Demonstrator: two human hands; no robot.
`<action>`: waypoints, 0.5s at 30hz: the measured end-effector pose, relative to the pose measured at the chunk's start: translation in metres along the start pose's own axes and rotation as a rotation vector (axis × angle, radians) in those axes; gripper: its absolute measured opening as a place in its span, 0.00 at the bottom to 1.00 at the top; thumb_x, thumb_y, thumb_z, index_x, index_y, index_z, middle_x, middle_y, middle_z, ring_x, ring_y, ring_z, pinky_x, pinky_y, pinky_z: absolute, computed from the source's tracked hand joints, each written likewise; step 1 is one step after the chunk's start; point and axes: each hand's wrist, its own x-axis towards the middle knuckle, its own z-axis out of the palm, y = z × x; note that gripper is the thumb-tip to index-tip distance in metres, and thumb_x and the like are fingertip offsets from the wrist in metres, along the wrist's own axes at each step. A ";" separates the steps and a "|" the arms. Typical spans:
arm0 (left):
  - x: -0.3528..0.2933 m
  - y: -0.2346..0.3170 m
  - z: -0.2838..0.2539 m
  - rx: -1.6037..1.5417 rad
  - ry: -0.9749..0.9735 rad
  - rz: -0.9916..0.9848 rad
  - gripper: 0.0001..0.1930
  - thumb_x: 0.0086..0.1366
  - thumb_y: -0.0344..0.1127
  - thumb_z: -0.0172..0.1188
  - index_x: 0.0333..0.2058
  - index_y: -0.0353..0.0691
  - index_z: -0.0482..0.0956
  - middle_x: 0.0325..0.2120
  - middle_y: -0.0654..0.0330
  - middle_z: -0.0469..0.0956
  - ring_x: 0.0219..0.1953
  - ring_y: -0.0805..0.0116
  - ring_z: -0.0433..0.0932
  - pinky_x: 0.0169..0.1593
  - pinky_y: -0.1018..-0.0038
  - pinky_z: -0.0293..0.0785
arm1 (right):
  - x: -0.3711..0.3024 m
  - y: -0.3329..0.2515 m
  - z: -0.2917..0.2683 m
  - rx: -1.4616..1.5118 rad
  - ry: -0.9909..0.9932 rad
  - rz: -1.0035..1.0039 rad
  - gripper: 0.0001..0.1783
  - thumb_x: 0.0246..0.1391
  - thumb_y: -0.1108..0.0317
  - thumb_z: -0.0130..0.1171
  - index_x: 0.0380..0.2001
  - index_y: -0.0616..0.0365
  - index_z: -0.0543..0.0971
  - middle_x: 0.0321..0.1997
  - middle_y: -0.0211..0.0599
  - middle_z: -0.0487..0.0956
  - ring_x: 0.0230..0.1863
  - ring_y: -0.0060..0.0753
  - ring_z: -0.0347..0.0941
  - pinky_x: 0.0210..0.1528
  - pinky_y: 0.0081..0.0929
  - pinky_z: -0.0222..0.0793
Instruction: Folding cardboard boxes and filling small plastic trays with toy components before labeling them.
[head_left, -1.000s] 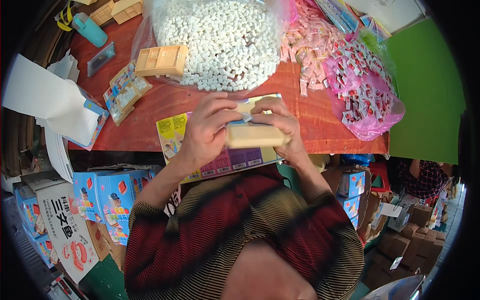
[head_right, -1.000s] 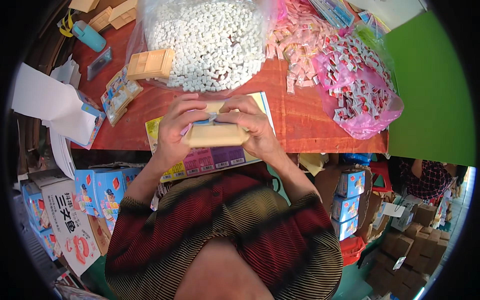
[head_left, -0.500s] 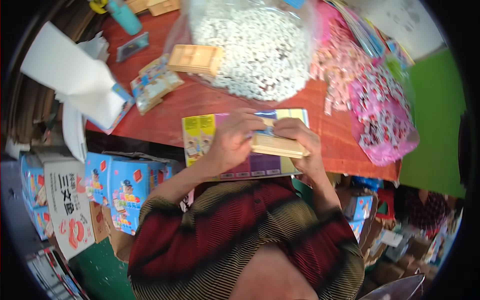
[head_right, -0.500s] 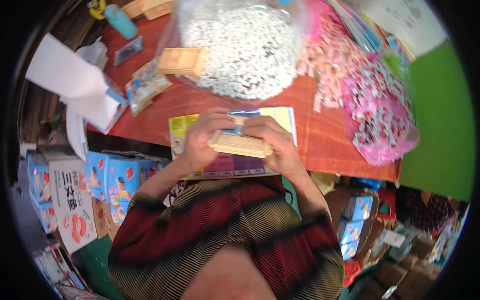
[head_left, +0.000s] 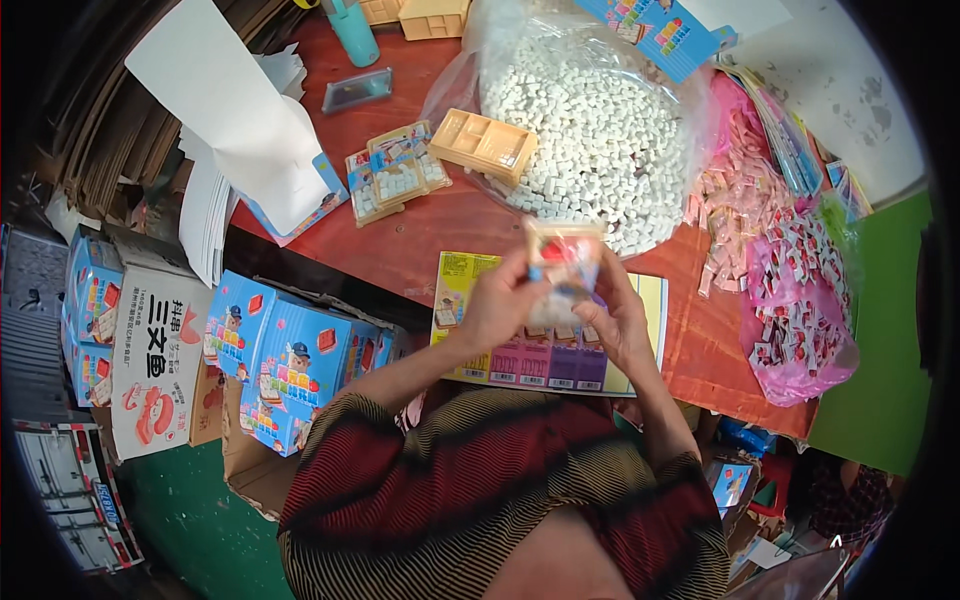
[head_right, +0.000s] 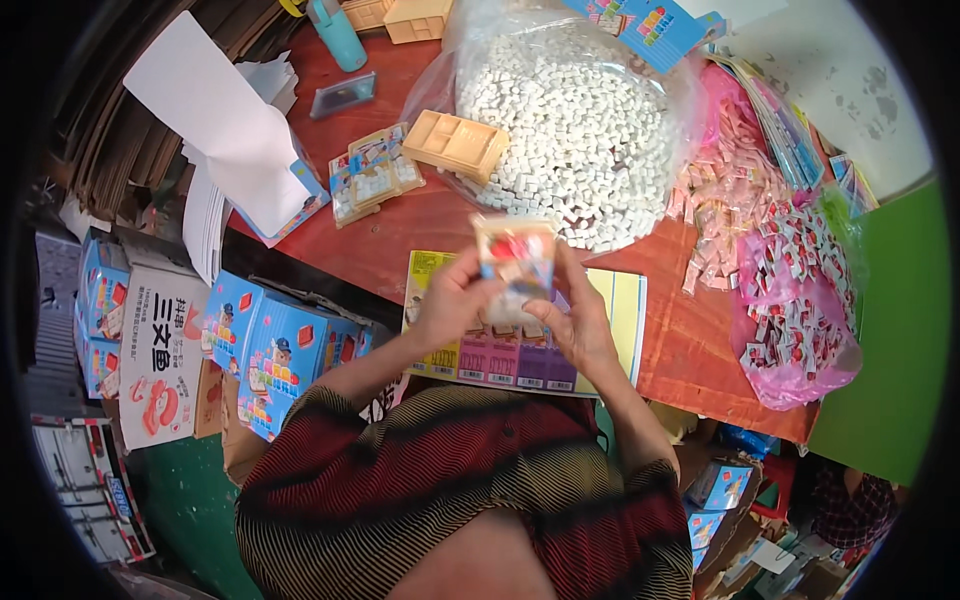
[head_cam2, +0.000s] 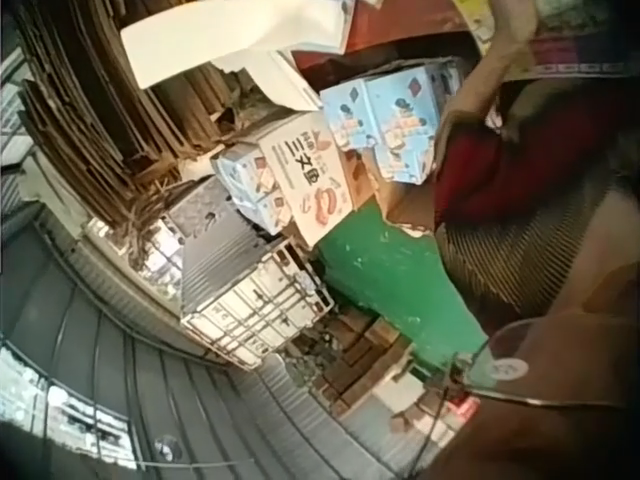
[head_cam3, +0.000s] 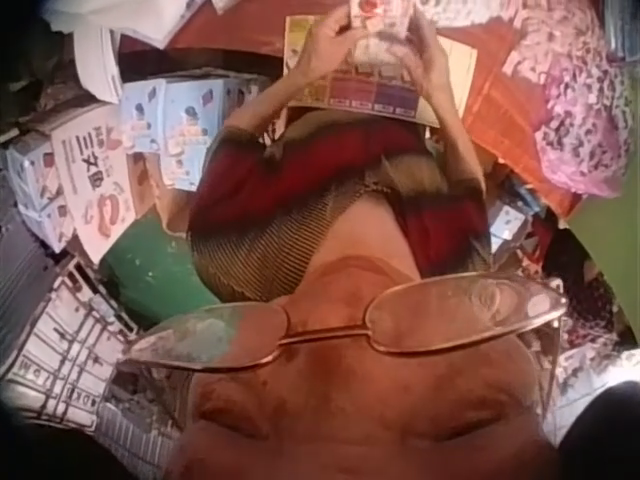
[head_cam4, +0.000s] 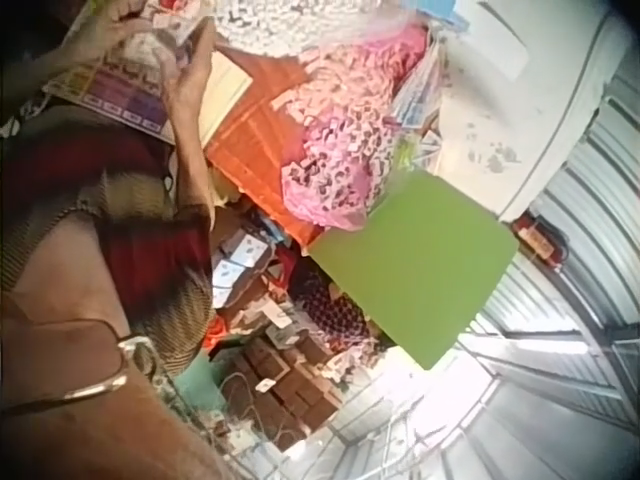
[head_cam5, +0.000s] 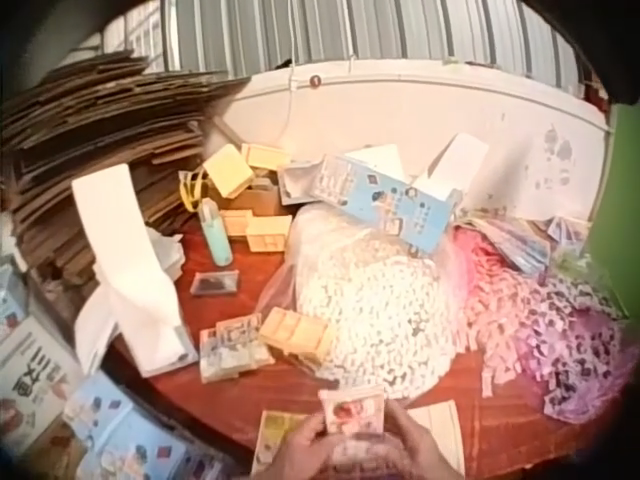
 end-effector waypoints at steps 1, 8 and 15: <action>0.007 0.002 -0.009 -0.067 0.063 0.028 0.15 0.51 0.25 0.52 0.41 0.34 0.67 0.31 0.61 0.73 0.32 0.76 0.72 0.34 0.79 0.70 | 0.005 0.004 -0.001 -0.165 -0.054 -0.092 0.31 0.46 0.69 0.53 0.52 0.64 0.54 0.44 0.41 0.68 0.47 0.30 0.63 0.48 0.23 0.58; 0.079 0.030 -0.120 0.195 0.509 0.038 0.14 0.53 0.24 0.49 0.41 0.33 0.64 0.31 0.58 0.72 0.32 0.75 0.72 0.33 0.81 0.69 | 0.058 0.014 0.005 -0.337 -0.100 -0.015 0.15 0.45 0.71 0.52 0.39 0.62 0.68 0.40 0.37 0.70 0.41 0.27 0.66 0.44 0.23 0.61; 0.104 0.020 -0.181 1.067 0.819 -0.155 0.22 0.50 0.37 0.53 0.42 0.31 0.61 0.31 0.44 0.72 0.33 0.53 0.73 0.34 0.66 0.69 | 0.150 0.033 0.063 -0.805 0.004 -0.581 0.10 0.37 0.69 0.57 0.26 0.60 0.73 0.31 0.41 0.71 0.36 0.42 0.66 0.37 0.29 0.62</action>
